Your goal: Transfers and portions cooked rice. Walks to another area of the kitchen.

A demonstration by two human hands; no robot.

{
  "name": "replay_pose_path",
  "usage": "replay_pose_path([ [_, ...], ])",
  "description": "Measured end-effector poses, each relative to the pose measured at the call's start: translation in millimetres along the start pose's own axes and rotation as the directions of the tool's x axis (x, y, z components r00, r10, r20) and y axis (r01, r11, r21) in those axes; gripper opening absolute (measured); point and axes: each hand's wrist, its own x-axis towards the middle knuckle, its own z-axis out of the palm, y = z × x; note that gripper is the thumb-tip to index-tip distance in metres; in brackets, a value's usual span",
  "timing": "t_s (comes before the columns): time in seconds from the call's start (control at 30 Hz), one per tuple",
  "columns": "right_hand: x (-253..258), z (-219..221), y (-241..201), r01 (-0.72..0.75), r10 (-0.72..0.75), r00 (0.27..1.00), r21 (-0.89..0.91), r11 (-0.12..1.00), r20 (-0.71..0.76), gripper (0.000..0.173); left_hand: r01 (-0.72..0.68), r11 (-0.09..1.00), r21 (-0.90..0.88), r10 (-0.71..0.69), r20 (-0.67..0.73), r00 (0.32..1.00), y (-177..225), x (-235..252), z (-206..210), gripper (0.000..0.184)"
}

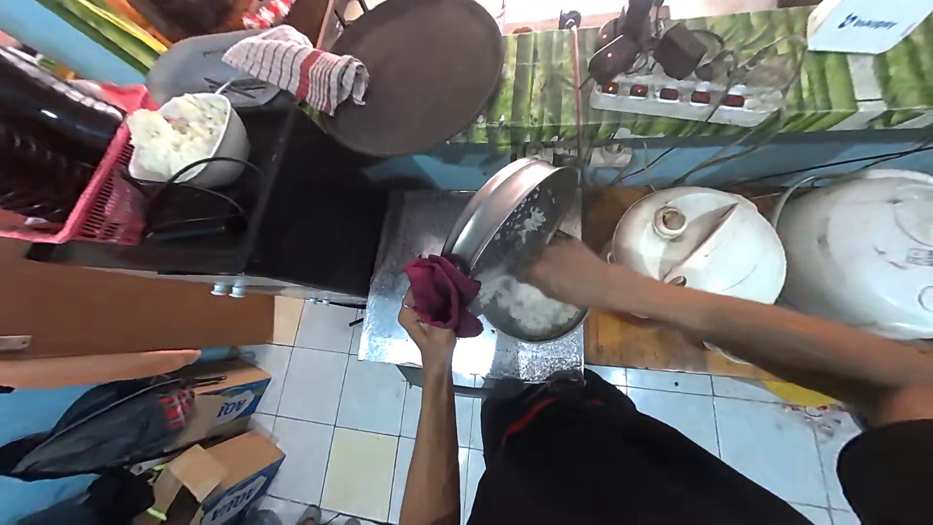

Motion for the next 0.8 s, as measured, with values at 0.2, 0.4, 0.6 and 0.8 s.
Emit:
replay_pose_path([
  [0.2, -22.7, -7.7, -3.1, -0.038, 0.046, 0.991, -0.068, 0.997, 0.124, 0.021, 0.098, 0.995, -0.031, -0.099, -0.031, 0.995, 2.9, 7.1, -14.1, 0.034],
  [0.4, -21.0, -27.9, -37.9, -0.055, 0.077, 0.989, 0.166, 0.985, -0.129, 0.019, 0.123, 0.992, 0.008, -0.123, -0.006, 0.992, 1.2, 2.3, -16.5, 0.035],
  [0.6, -19.8, 30.9, -45.8, -0.101, 0.103, 0.994, 0.091, 0.991, -0.019, 0.035, 0.061, 0.998, 0.016, -0.061, -0.002, 0.998, 8.8, 6.9, -24.0, 0.039],
  [0.8, -54.2, 24.7, -6.8, -0.381, 0.38, 0.922, 0.01, 0.924, 0.072, 0.039, -0.063, 0.99, 0.127, 0.052, 0.088, 0.995, 13.9, 2.4, -25.2, 0.027],
])
